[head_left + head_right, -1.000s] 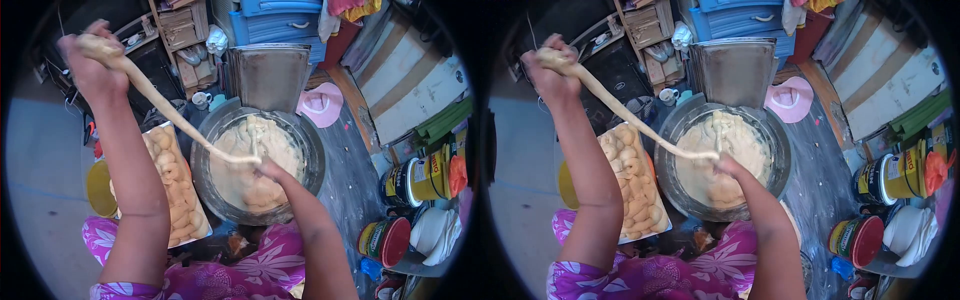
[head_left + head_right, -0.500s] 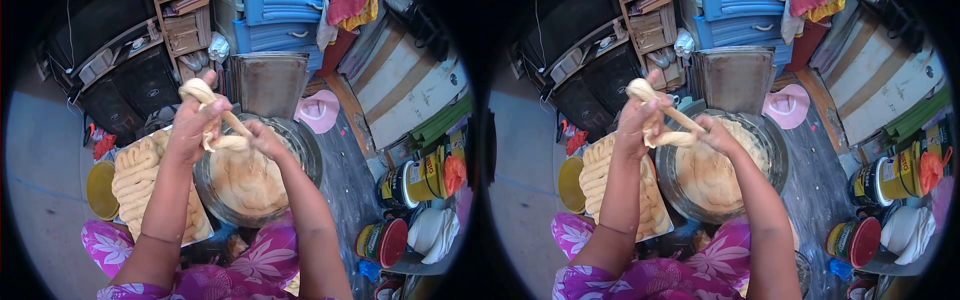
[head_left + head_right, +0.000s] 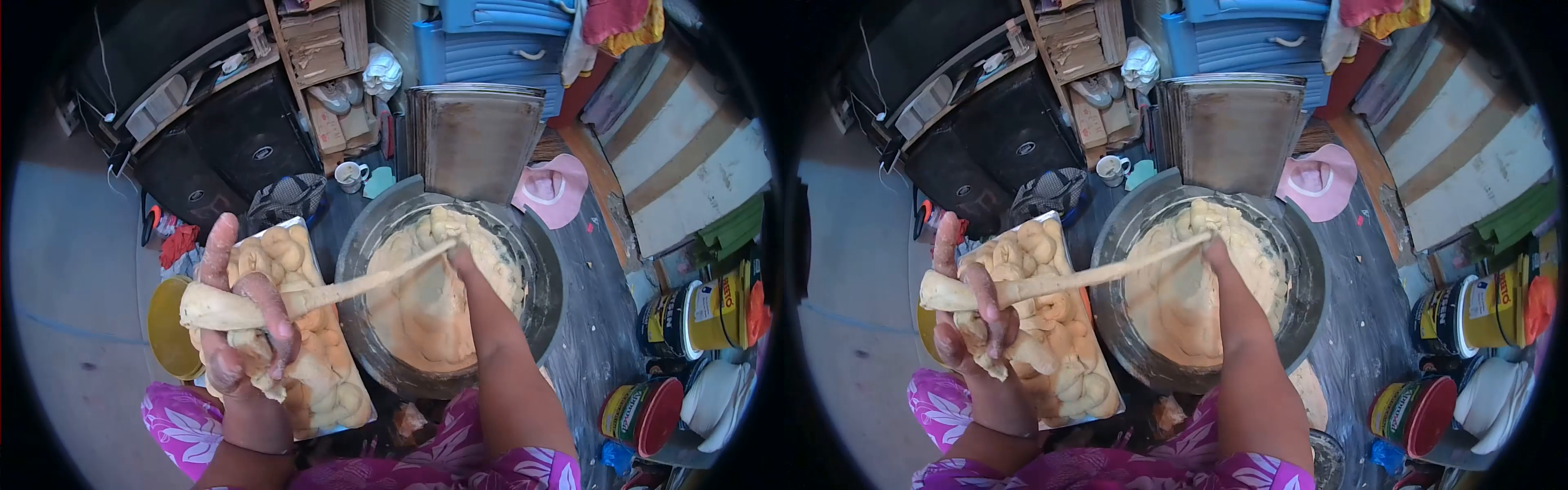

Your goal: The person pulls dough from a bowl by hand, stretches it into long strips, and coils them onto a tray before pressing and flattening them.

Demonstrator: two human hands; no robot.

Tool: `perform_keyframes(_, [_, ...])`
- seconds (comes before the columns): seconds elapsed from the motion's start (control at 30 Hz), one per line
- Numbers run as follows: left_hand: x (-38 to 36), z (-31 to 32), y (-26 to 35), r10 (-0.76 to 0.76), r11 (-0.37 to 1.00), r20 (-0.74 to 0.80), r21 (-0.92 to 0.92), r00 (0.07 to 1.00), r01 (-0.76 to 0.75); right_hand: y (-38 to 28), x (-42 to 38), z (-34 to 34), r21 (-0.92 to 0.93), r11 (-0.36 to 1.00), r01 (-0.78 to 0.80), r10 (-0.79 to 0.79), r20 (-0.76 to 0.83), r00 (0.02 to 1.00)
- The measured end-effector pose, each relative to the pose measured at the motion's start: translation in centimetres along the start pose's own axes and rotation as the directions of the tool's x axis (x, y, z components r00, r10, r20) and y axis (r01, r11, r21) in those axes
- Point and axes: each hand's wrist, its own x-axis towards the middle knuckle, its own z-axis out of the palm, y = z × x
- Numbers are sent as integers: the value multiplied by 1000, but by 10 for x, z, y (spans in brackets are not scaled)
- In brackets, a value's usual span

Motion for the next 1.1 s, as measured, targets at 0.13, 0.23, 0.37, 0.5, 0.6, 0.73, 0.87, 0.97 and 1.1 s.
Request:
perform_keyframes(0.13, [-3, 12, -7, -72, 977, -301, 169, 951, 127, -83, 47, -27, 914, 392, -101, 100, 67, 993])
perform_keyframes(0.23, [0, 12, -8, -63, 970, -316, 203, 947, 133, -138, 33, -61, 929, 370, 8, -1, -9, 1000])
perform_keyframes(0.37, [-2, 15, -5, -67, 969, -314, 206, 947, 136, -184, 18, -96, 873, 472, 123, -96, -87, 992])
perform_keyframes(0.5, [-6, 16, -1, -53, 961, -311, 242, 949, 133, -243, -21, -134, 780, 538, 319, -225, -232, 946])
perform_keyframes(0.6, [-10, 19, 1, -53, 956, -338, 254, 940, 145, -287, -65, -175, 682, 585, 439, -355, -271, 894])
perform_keyframes(0.73, [-16, 10, 2, 48, 984, -116, 178, 992, -27, -319, -120, -186, 537, 717, 446, -386, -227, 894])
perform_keyframes(0.87, [-24, 15, 6, 105, 977, -118, 197, 987, -81, -303, -118, -139, -123, 812, 571, -584, -173, 793])
perform_keyframes(0.97, [-28, 21, 7, 141, 950, -195, 304, 971, -77, -248, -97, -61, 126, 967, 223, -252, 317, 914])
perform_keyframes(1.1, [-29, 11, -1, -109, 899, -268, 384, 957, 210, -120, -95, 42, -433, 801, 414, -257, 375, 891])
